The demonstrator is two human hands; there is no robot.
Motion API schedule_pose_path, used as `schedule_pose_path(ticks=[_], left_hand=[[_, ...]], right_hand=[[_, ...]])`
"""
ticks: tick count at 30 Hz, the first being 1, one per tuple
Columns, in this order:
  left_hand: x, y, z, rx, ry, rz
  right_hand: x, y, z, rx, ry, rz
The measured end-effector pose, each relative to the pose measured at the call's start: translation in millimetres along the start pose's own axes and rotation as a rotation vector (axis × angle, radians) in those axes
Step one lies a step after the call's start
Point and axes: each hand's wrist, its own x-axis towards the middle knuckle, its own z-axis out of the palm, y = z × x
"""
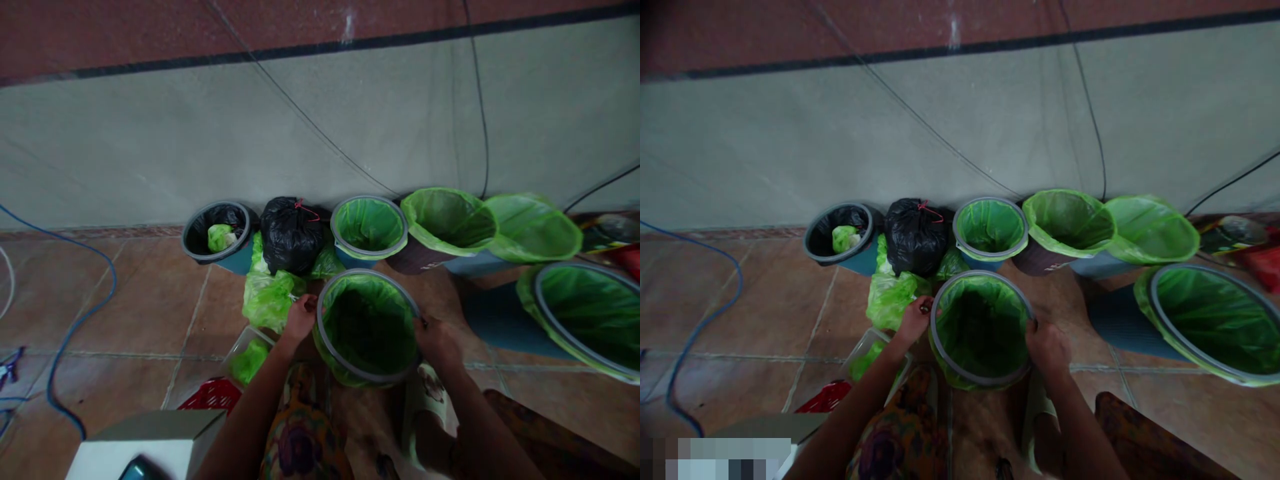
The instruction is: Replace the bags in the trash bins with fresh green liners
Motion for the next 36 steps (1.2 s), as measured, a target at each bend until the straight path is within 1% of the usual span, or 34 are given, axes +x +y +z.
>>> schedule_pose_path(ticks=[2, 4, 8, 11, 14, 16, 20, 22, 27, 31, 36], left_hand=[[0.4, -4.4, 1.0, -0.021, 0.04, -0.027], [-0.7, -8.6, 1.2, -0.083, 0.055, -0.063], [-5.9, -11.0, -0.4, -0.217, 0.003, -0.132], [-9.5, -7.5, -3.1, -0.246, -0.01, -0.15], [-11.6, -1.9, -7.0, -0.259, -0.027, -0.153], [-12.4, 1.8, -9.6, -0.22, -0.041, -0.12], [-13.4, 7.8, -12.1, -0.019, -0.033, 0.006], [-13.9, 9.9, -11.9, 0.048, -0.023, 0.036], [-14.7, 14.0, -10.9, 0.108, -0.022, 0.039], [-13.8, 16.9, -11.1, 0.142, -0.043, 0.04], [-11.0, 21.2, -11.1, 0.199, -0.046, -0.008]], right_hand=[[-0.9, 0.5, 1.2, -0.019, 0.017, -0.025], [-1.7, 0.4, 1.9, -0.032, 0.021, -0.045], [-2.7, -0.1, 1.7, -0.042, 0.029, -0.05], [-3.4, -0.6, 0.6, -0.039, 0.039, -0.053], [-4.7, -0.7, 0.2, -0.033, 0.021, -0.056], [-5.6, -0.4, 0.9, -0.037, 0.007, -0.047], [-7.0, 1.0, 4.3, -0.058, 0.0, -0.058], [-7.6, 1.6, 5.8, -0.066, 0.0, -0.062], [-9.3, 1.3, 6.4, -0.071, -0.017, -0.074], [-9.0, -0.6, 4.8, -0.077, -0.038, -0.053], [-6.7, -2.7, 2.8, -0.07, -0.104, -0.043]])
